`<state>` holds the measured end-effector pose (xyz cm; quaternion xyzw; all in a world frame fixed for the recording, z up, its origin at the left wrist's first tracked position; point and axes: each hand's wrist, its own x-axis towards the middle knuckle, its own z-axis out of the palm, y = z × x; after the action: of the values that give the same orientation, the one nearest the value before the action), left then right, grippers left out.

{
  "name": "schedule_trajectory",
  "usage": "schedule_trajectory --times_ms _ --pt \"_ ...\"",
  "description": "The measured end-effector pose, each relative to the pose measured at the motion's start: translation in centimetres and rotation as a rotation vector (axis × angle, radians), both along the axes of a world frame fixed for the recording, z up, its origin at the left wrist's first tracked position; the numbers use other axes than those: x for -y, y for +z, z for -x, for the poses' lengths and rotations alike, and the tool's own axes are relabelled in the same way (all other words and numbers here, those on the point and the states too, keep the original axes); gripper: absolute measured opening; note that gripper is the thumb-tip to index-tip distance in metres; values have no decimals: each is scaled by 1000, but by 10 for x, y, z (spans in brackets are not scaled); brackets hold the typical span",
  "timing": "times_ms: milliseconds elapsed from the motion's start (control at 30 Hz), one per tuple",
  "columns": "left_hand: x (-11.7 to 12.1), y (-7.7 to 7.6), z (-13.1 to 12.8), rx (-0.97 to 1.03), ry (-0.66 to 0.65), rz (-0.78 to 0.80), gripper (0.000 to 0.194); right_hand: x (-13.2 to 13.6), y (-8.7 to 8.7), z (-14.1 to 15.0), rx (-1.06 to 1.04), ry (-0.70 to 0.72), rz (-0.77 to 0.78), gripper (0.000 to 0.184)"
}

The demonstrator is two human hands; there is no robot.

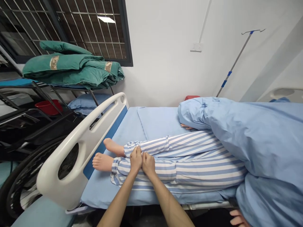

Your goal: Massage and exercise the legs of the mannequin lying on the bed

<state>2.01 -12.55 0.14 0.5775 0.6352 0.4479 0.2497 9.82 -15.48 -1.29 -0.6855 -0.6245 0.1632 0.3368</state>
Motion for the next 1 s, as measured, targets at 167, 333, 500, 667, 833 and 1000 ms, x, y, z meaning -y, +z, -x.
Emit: schedule_trajectory --times_ms 167,333,500,667,833,1000 --pt "10 -16 -12 -179 18 83 28 0 3 -5 -134 -35 -45 47" --pt "18 -27 -13 -485 60 181 24 1 12 -7 -130 -34 -30 45" --pt "17 -23 -15 -580 -6 203 24 11 19 -21 13 57 -91 44" --pt "17 -23 -15 -535 6 213 28 16 8 -26 76 23 -14 41" --pt "9 -7 -23 -227 -44 96 32 9 2 -28 -48 -8 -34 46" --pt "10 -6 -43 -104 -38 69 33 8 -1 -35 -259 -29 -99 52"
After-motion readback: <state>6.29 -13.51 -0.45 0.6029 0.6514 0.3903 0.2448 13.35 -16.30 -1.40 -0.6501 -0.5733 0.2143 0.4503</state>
